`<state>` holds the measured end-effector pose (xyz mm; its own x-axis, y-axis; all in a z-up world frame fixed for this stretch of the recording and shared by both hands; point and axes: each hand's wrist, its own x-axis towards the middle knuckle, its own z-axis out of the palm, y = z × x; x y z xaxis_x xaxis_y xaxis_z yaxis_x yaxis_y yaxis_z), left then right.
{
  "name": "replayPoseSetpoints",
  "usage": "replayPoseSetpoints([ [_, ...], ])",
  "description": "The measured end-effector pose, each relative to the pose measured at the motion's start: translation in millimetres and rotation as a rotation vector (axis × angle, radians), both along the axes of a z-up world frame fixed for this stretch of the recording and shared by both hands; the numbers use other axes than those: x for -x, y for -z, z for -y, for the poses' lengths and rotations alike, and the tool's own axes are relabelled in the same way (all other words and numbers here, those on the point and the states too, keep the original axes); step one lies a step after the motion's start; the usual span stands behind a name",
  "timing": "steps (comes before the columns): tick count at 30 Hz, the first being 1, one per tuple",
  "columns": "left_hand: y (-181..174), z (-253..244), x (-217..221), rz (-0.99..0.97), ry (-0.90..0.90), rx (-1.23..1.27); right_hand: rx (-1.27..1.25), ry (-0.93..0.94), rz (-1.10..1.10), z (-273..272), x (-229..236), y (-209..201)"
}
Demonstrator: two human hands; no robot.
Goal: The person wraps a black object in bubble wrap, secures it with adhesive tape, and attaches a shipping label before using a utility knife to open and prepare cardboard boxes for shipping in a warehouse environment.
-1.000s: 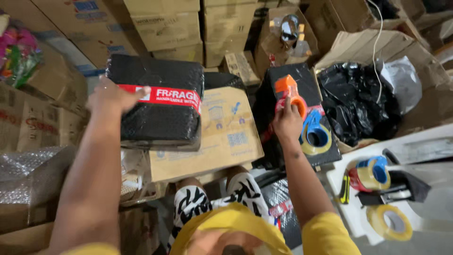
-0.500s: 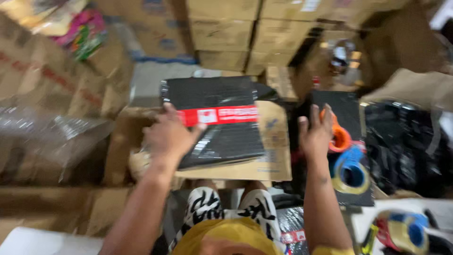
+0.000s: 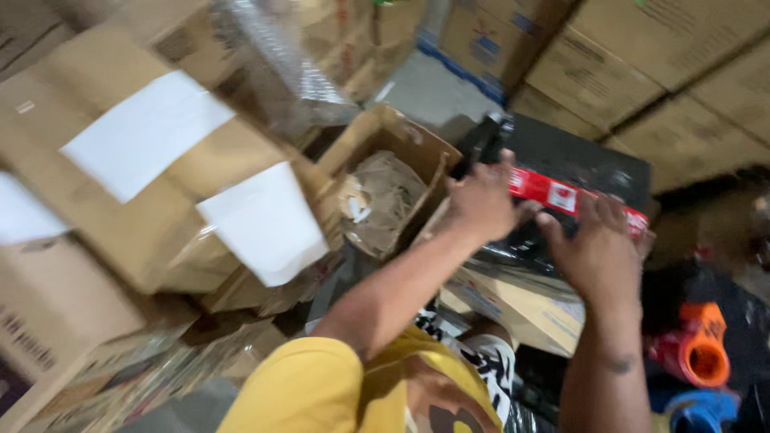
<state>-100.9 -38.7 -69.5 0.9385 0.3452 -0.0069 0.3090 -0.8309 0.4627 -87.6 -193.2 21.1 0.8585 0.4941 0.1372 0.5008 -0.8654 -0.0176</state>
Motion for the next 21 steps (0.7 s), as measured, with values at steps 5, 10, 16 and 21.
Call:
replayPoseSetpoints([
  [5,33.0,-2.3,-1.9,0.214,-0.057,0.164,-0.336,-0.589,-0.126,-139.0,71.5,15.0],
  [10,93.8,-7.0,19.6,0.705,-0.138,0.650,-0.372,-0.534,-1.007,-244.2,111.6,51.2],
  [16,150.8,-15.6,77.4,0.683,-0.092,1.184,-0.969,-0.361,-1.609,-229.8,127.5,65.5],
  [21,175.4,-36.8,114.5,0.560,-0.302,1.132,-1.308,-0.398,-1.634,-229.9,119.4,33.7],
])
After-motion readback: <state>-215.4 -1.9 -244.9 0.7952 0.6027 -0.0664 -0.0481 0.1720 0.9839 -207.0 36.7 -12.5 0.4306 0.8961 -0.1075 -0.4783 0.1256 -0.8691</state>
